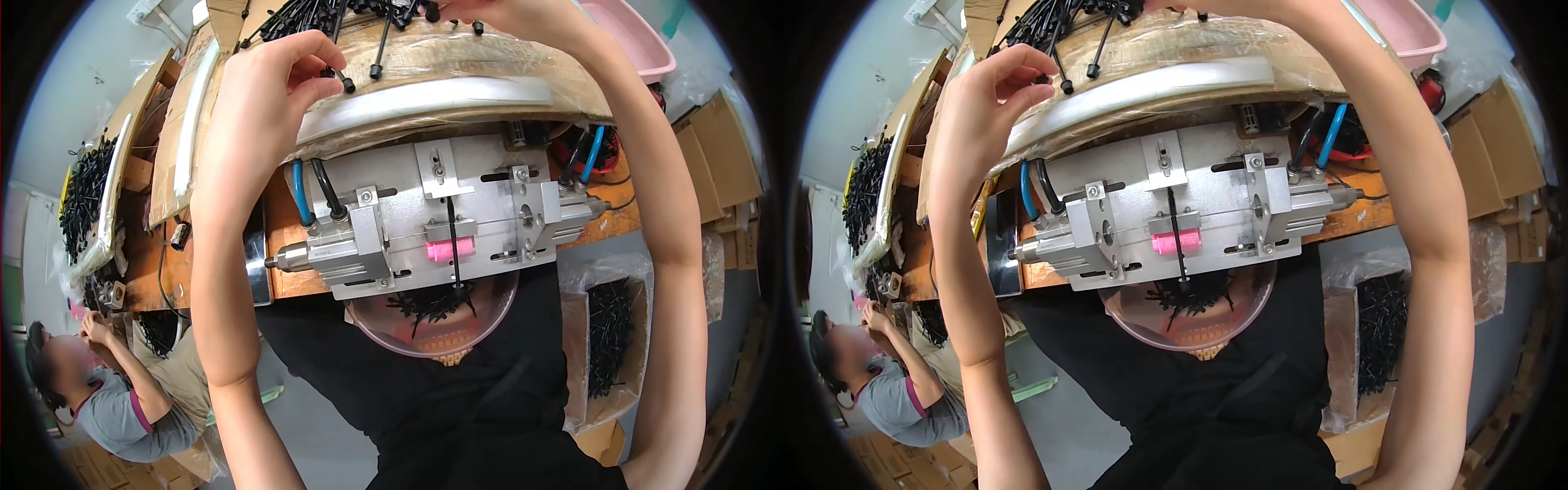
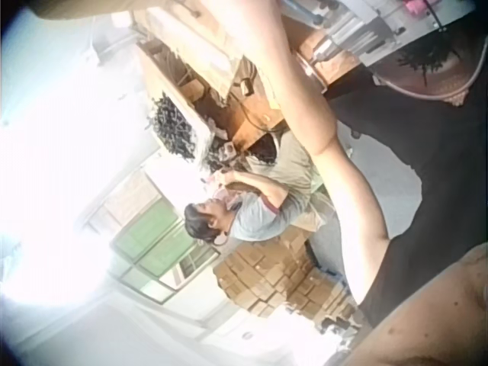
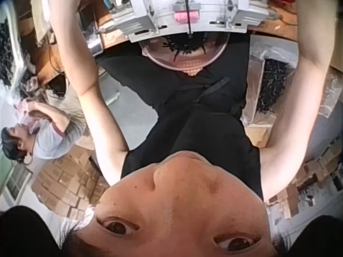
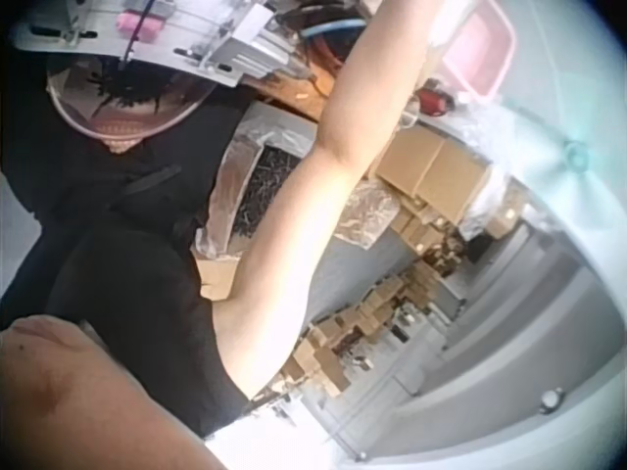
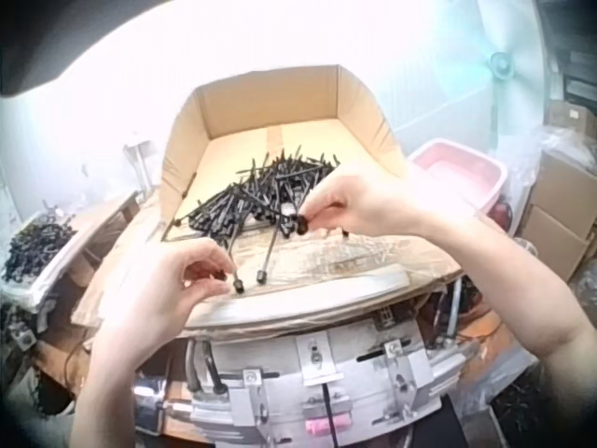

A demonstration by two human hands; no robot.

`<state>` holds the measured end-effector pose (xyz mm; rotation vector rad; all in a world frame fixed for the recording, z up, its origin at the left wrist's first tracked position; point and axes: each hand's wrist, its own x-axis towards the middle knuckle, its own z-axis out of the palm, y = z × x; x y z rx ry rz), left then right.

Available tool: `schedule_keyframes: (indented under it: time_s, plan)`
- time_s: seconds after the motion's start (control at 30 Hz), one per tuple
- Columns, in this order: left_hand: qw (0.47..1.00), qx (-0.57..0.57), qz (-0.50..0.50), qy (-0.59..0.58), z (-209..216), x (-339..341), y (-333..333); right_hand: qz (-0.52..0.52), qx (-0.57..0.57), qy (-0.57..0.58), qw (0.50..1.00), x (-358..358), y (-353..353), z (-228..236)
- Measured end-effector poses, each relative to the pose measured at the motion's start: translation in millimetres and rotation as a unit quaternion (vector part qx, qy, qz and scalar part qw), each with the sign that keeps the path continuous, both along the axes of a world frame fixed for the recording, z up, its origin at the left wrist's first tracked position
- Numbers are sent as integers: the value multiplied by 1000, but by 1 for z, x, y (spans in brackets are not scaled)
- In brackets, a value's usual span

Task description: The person repeatedly picks up black cable ties from a cardboard box and inserts them into a metal assembly machine. They manipulate the ties within the machine's pink guide and then remove the processed ties, dropping them into a clear plastic bowl below. The task is performed continuously throughout the clip.

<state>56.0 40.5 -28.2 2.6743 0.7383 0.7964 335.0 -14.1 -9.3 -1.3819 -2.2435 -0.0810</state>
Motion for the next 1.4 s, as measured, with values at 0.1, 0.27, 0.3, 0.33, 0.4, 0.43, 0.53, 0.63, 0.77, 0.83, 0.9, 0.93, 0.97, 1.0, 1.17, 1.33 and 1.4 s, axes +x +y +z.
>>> schedule_keyframes:
  time_s: [0.1, 0.27, 0.3, 0.33, 0.4, 0.43, 0.53, 0.63, 0.77, 0.83, 0.9, 0.93, 0.97, 1.0, 1.17, 1.33, 1.4]
  plan:
    - [999, -21, 31, -22, 13, -1, -8, 10, 48, -195, 980, -16, -3, 10]
    - [986, 68, 50, -144, -20, -4, -56, -58, 33, 9, 998, -7, -19, 8]
    - [982, 70, 72, -157, -27, -8, -82, -91, 23, 79, 992, -5, -26, 16]
    - [988, 67, 54, -131, -45, -11, -103, -56, 27, 143, 988, 1, -32, 10]
    - [995, 66, 29, -66, -74, -25, -146, -7, 49, 257, 965, -6, -44, 7]
    - [997, 62, 9, -33, -88, -28, -163, -4, 65, 301, 951, -14, -54, 8]
    - [999, 33, 13, 27, -118, -14, -196, -33, 108, 373, 921, -32, -95, 7]
    - [997, -1, 44, 62, -129, -4, -207, 9, 121, 430, 895, -22, -113, -2]
    - [996, 11, 48, 69, -127, 4, -200, -66, 157, 480, 861, -34, -139, -7]
    - [995, 21, 46, 82, -128, 3, -197, -121, 187, 446, 867, -36, -145, -25]
    - [994, 35, 31, 94, -126, 2, -195, -106, 148, 404, 897, -52, -170, -36]
    - [995, 22, 27, 97, -124, 1, -195, -100, 131, 391, 906, -60, -183, -45]
    - [995, 9, 19, 99, -119, 1, -195, -116, 127, 383, 908, -72, -193, -58]
    - [994, -3, 25, 105, -118, -5, -193, -119, 119, 381, 909, -87, -198, -80]
    - [989, 114, 8, -98, -58, 32, -104, -153, 47, 222, 962, -133, -217, -141]
    - [995, 69, -51, -59, -17, 62, -28, -141, 18, 214, 966, -155, -202, -168]
    - [998, -6, -42, 36, -4, 65, -24, -139, 25, 225, 964, -156, -197, -170]
